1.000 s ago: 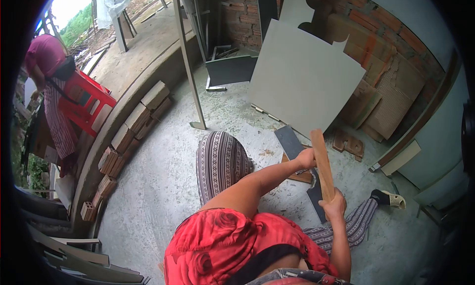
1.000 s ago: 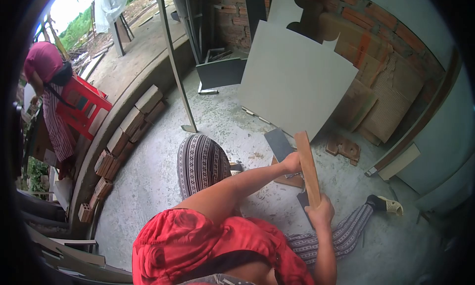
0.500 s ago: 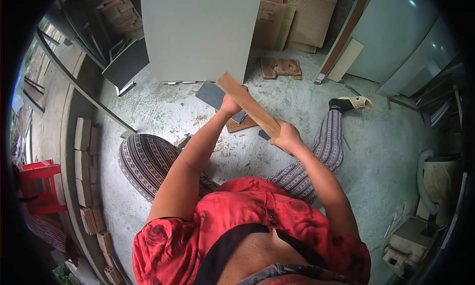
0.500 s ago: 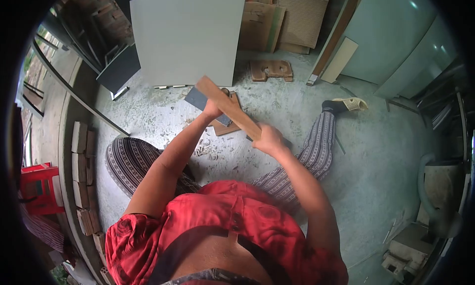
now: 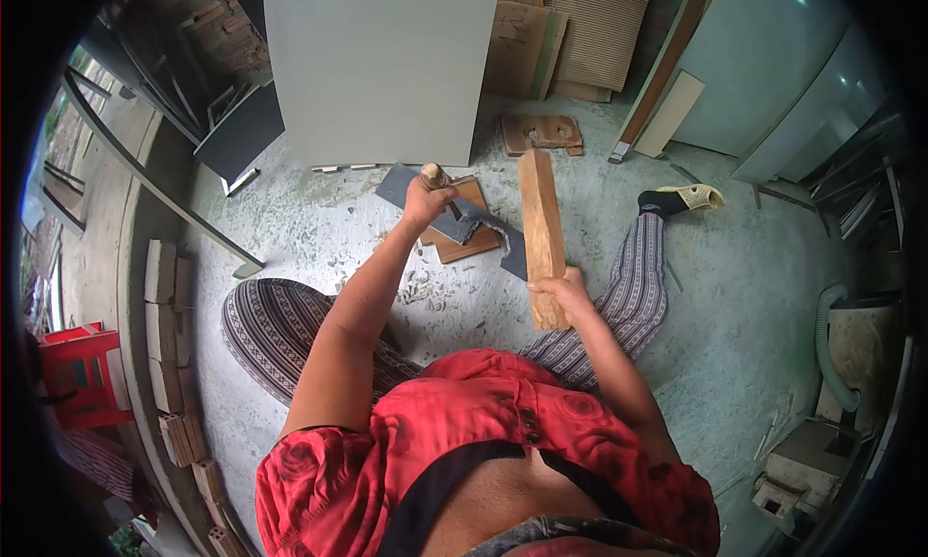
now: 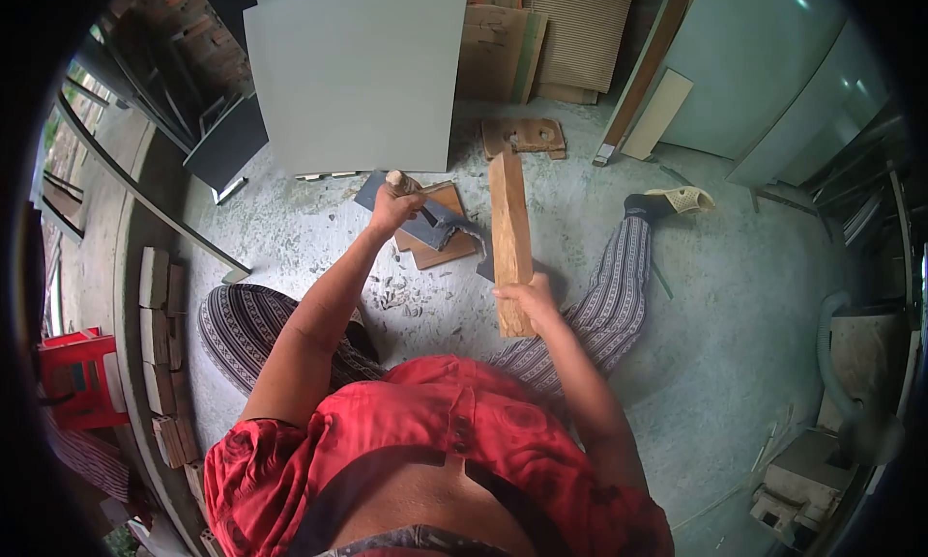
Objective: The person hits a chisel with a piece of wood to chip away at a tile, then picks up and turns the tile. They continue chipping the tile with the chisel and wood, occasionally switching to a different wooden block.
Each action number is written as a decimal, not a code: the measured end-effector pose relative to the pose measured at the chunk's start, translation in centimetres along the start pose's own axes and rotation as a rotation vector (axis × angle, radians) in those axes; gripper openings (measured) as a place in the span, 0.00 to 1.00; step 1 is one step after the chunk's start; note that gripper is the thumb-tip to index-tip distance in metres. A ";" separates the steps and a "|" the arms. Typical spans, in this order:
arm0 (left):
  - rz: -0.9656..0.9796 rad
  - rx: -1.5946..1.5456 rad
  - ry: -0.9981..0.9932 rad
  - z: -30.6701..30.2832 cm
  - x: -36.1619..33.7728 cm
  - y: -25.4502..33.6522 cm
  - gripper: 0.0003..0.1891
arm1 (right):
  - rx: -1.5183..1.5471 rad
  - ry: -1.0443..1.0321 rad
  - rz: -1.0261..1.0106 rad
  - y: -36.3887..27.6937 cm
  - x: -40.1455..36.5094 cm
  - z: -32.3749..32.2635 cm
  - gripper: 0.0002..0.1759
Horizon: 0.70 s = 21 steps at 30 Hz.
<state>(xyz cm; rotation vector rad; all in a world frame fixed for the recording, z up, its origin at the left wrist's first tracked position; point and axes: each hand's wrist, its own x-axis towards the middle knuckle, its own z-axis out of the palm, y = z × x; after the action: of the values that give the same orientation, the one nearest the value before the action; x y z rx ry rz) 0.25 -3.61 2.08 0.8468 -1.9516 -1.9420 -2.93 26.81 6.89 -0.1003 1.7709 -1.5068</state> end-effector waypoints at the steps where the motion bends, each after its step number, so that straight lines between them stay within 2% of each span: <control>1: -0.045 -0.020 -0.026 -0.1 -0.1 0.5 0.07 | 0.054 -0.016 0.117 1.6 0.3 -0.2 0.17; 2: -0.036 0.015 -0.027 0.0 0.0 0.4 0.06 | 0.057 -0.016 0.119 3.2 0.4 -0.1 0.17; 4: -0.006 0.027 -0.023 0.4 -0.1 0.1 0.06 | 0.147 0.070 0.266 6.0 0.6 0.4 0.17; 8: 0.056 0.094 -0.037 1.2 -0.3 -0.4 0.07 | 0.109 0.045 0.370 7.2 1.7 0.1 0.18; 11: 0.152 0.315 -0.045 1.0 0.4 -0.8 0.11 | -0.028 0.058 0.323 9.4 3.1 -0.6 0.18; 13: 0.126 0.395 -0.020 1.4 -0.2 0.0 0.16 | 0.020 0.029 0.234 8.8 2.5 -0.4 0.19; 14: 0.146 0.367 0.008 1.8 -0.9 0.6 0.17 | 0.004 0.042 0.262 8.7 2.8 -0.6 0.19; 16: 0.192 0.392 -0.051 2.8 -0.8 0.4 0.23 | -0.114 0.043 0.113 6.7 2.0 -0.7 0.20; 17: 0.230 0.407 -0.089 2.9 -0.9 0.7 0.24 | -0.120 0.030 0.064 3.7 1.0 0.0 0.21; 20: 0.193 0.316 -0.087 3.4 -1.5 1.3 0.22 | -0.120 0.024 -0.215 -4.9 -1.9 1.7 0.17; 21: 0.189 0.318 -0.083 3.5 -1.5 1.6 0.22 | -0.130 0.027 -0.310 -7.7 -2.9 2.4 0.20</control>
<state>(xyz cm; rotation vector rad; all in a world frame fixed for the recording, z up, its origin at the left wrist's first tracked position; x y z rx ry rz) -0.86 -0.02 3.71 0.6332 -2.3366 -1.6099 -2.73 24.17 15.02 -0.4389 1.9412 -1.6099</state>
